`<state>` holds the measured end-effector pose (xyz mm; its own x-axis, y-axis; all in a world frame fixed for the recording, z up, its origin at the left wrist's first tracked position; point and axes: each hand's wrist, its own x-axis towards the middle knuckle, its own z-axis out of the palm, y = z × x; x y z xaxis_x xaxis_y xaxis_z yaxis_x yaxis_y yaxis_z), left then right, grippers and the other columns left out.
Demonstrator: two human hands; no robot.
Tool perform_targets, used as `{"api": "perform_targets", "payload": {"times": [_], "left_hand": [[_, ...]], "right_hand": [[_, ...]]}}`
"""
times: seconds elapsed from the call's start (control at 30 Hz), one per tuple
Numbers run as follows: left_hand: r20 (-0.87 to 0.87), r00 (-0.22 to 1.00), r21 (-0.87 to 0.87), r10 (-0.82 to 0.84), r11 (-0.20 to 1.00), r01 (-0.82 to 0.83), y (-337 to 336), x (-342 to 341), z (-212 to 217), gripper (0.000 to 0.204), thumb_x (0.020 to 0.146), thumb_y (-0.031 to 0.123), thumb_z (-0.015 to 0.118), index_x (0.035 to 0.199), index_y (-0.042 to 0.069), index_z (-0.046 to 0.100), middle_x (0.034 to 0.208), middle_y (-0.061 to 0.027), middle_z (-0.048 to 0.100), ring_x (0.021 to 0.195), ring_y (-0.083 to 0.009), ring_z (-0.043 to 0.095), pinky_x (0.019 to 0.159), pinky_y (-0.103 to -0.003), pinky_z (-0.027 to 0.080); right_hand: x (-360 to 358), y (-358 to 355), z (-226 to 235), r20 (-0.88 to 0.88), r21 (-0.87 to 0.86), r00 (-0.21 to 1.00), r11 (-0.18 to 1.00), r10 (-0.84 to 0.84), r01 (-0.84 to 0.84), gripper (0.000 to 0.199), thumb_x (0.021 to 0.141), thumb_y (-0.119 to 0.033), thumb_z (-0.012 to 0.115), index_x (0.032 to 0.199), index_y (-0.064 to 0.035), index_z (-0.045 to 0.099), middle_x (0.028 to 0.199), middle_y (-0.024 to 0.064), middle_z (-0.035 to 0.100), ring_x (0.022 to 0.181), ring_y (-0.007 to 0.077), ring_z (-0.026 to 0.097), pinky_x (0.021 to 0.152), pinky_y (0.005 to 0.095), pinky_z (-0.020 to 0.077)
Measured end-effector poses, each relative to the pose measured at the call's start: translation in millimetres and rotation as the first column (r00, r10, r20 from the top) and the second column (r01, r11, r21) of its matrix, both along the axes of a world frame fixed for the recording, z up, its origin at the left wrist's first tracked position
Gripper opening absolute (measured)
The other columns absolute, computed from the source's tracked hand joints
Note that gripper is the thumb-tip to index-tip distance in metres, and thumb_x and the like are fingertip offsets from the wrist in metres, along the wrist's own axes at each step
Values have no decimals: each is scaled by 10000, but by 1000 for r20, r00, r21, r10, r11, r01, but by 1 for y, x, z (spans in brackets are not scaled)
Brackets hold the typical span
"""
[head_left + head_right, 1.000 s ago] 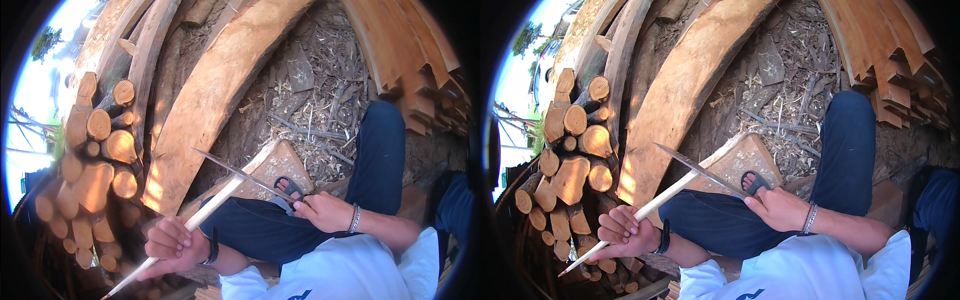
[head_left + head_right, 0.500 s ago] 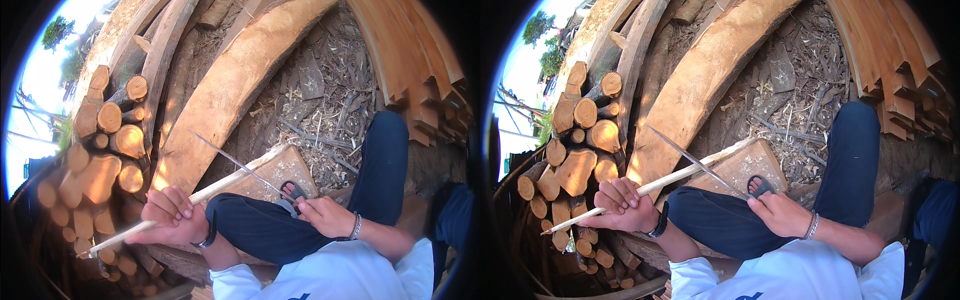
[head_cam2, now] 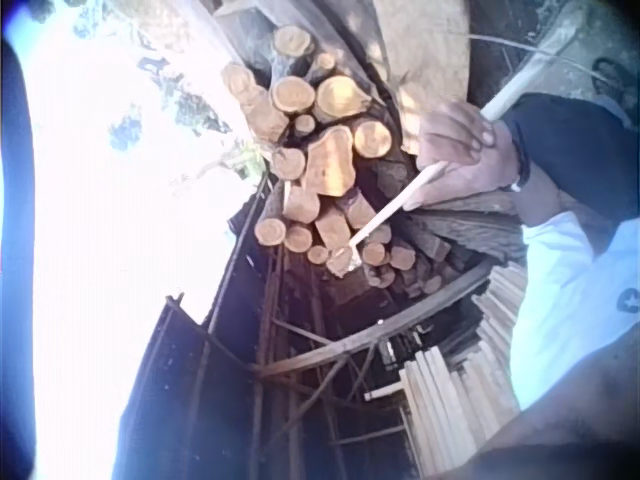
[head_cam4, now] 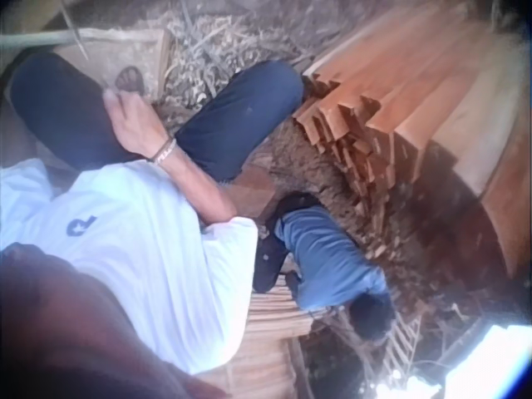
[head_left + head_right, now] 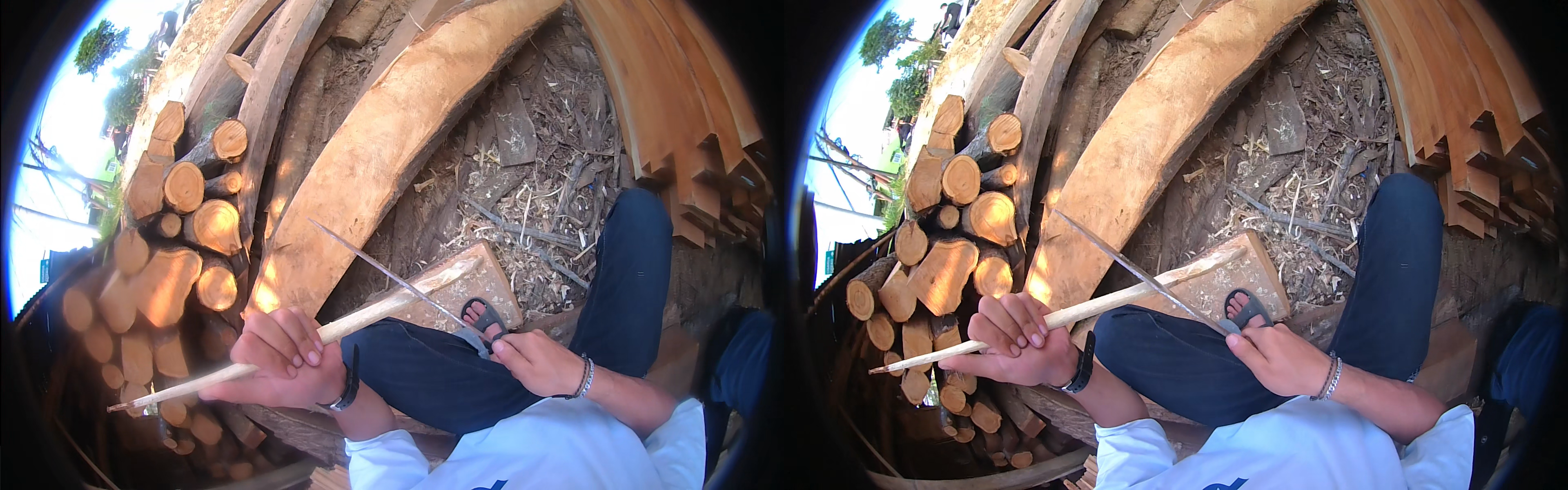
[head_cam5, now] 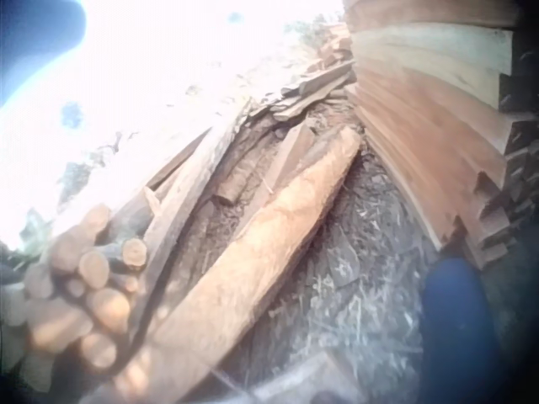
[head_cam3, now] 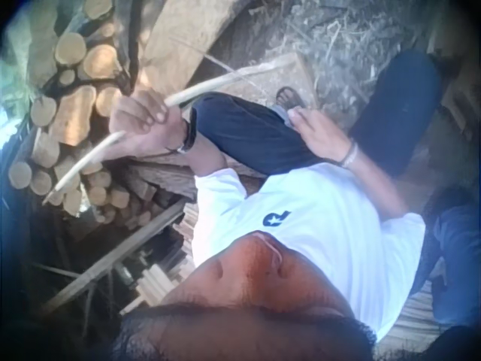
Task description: The person uses a blade to shave thin strips of wood from a long wooden stick.
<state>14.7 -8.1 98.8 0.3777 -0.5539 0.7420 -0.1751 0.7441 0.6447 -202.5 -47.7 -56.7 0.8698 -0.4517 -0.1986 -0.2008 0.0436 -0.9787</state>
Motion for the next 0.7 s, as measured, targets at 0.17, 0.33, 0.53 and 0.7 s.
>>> {"api": "perform_targets", "payload": {"times": [0.17, 0.33, 0.53, 0.7], "left_hand": [[63, 997, -25, -48, 998, 50, 16, -2, -8, 716, 906, 683, 238, 502, 103, 354, 479, -12, 348, 336, -104, 353, 321, -190, 285], [41, 998, -2, -39, 999, 39, 19, -14, -10, 698, 896, 691, 281, 481, 130, 297, 477, 4, 307, 344, -78, 301, 328, -174, 213], [107, 993, -38, -42, 998, 46, 31, -22, -18, 699, 905, 677, 286, 475, 125, 294, 471, 3, 308, 330, -77, 307, 336, -169, 225], [131, 961, -112, 242, 967, -228, 37, -45, -54, 706, 875, 725, 242, 552, 103, 329, 422, -17, 325, 304, -109, 352, 312, -188, 302]], "right_hand": [[-5, -3, 8, -62, -33, 996, 997, 68, -70, 495, 988, -339, 387, 733, 55, 543, 637, 265, 554, 667, 425, 589, 626, 479, 457], [-4, 4, 0, 2, -128, 1000, 991, 26, -26, 518, 988, -359, 384, 718, 54, 544, 639, 259, 563, 662, 426, 590, 642, 482, 464], [-6, 1, -2, -24, -54, 999, 998, 44, -46, 537, 984, -374, 390, 707, 57, 548, 631, 267, 562, 668, 429, 594, 663, 481, 468], [-6, 20, -25, 29, -16, 999, 1000, 16, -16, 533, 984, -364, 394, 700, 60, 547, 623, 272, 558, 674, 437, 593, 670, 479, 470]]}}
